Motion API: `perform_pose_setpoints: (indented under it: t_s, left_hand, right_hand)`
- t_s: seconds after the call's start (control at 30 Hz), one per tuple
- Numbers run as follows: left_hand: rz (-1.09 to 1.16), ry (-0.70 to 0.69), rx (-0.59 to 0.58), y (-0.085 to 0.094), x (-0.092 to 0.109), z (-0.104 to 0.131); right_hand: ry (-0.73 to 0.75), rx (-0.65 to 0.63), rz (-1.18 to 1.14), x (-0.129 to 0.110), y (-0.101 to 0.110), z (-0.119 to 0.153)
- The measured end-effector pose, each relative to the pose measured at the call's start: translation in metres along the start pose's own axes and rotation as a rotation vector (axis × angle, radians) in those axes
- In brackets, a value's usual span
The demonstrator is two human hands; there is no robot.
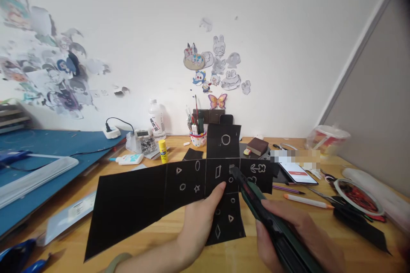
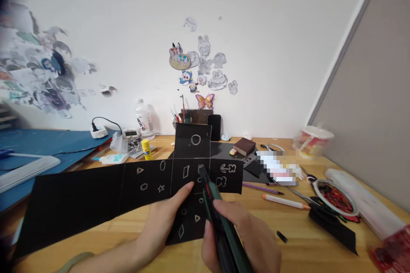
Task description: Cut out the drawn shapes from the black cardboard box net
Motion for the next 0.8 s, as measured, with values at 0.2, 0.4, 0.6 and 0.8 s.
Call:
perform_pose_setpoints:
  t_s: [0.2,0.4,0.6,0.8]
  left_hand:
    - [-0.078,-0.039,0.01,0.001,0.001,0.0]
    - [-0.063,-0.094,0.008,0.0,-0.001,-0.002]
    - [0.003,-0.073,0.026,-0.003,0.004,0.002]
    - [-0.06,-0.14,0.048,-0.002,0.016,0.005]
  right_hand:
    - [0.038,-0.015,0.004,-0.002,0.0,0.0]
    - [0.123,-0.05,0.045,-0.001,-0.002,0.0]
    - [0.176,-0.061,0.028,0.0,-0.003,-0.003]
    - [0.231,-0.065,0.005,-0.001,0.0,-0.004]
Point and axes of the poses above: each hand's wrist, its own z-axis away from the middle knuckle, its own y-axis out of the back of the hand, x = y × z, the point moved 3 cm from there along -z, towards the middle knuckle, and after that the axes turned 10 degrees about -x, right-handed, at the moved point
